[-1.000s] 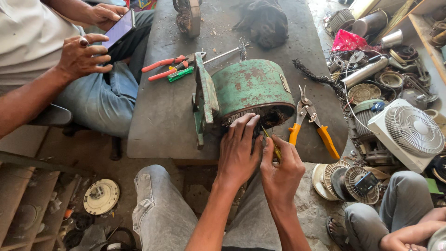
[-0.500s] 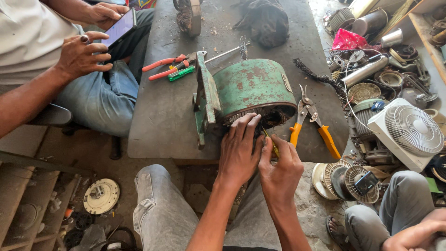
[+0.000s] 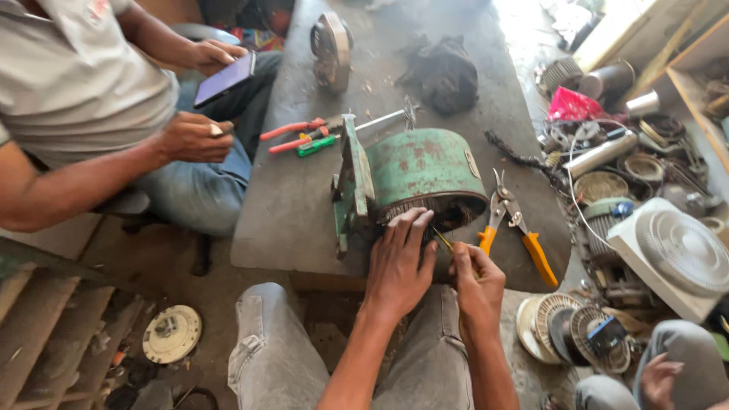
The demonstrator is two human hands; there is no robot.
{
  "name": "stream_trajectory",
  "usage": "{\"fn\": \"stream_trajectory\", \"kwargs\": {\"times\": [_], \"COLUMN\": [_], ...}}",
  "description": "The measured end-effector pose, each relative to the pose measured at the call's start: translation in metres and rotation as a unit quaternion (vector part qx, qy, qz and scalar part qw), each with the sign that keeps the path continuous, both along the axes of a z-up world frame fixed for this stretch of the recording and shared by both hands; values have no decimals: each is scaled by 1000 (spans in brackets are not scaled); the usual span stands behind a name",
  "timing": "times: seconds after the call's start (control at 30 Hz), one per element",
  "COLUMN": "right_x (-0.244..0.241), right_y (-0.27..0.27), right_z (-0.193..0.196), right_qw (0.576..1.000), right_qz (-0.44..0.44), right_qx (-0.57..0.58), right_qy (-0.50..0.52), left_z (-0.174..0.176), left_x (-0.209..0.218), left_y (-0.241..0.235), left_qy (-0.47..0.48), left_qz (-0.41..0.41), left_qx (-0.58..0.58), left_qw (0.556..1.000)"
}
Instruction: The person uses a screwdriver and pliers to remove and adjust wires inside a green electric motor rotor. They repeatedly pry and pull at the internal components while seated at a workbench in a cluttered workshop.
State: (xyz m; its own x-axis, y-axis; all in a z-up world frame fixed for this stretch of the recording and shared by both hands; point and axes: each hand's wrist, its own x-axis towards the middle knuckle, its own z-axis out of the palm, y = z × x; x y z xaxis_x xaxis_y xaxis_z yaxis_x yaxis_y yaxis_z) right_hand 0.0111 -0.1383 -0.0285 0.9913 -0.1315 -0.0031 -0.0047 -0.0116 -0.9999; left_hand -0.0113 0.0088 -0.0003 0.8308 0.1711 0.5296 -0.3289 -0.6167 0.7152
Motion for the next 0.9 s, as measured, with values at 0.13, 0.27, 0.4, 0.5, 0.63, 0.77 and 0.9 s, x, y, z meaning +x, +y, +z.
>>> {"fn": "stream_trajectory", "kwargs": {"times": [0.13,0.27,0.4,0.5,0.63,0.77,0.9], "right_x": [9,11,21,15,12,-10,-23], "right_y": [-11,-16,-5,-3,5,-1,-20], "right_z": [-13,-14,-8,2,21,35,40], "right_qw": [997,993,994,998,998,997,988], "right_qz": [18,37,27,24,29,36,34], "right_qx": [57,88,91,55,45,-66,-150], "right_qy": [47,63,50,36,17,16,0], "left_z": [6,16,24,23,20,22,31], "left_x": [0,-8,-4,-1,11,14,25], "left_y": [1,-8,-8,-12,-14,-16,-23], "left_qy": [-16,8,-9,8,13,40,73], "left_qz": [9,42,69,85,98,93,86], "left_qx": [16,-13,-13,-20,-29,-55,-79], "left_qw": [1000,999,998,996,995,993,990]}}
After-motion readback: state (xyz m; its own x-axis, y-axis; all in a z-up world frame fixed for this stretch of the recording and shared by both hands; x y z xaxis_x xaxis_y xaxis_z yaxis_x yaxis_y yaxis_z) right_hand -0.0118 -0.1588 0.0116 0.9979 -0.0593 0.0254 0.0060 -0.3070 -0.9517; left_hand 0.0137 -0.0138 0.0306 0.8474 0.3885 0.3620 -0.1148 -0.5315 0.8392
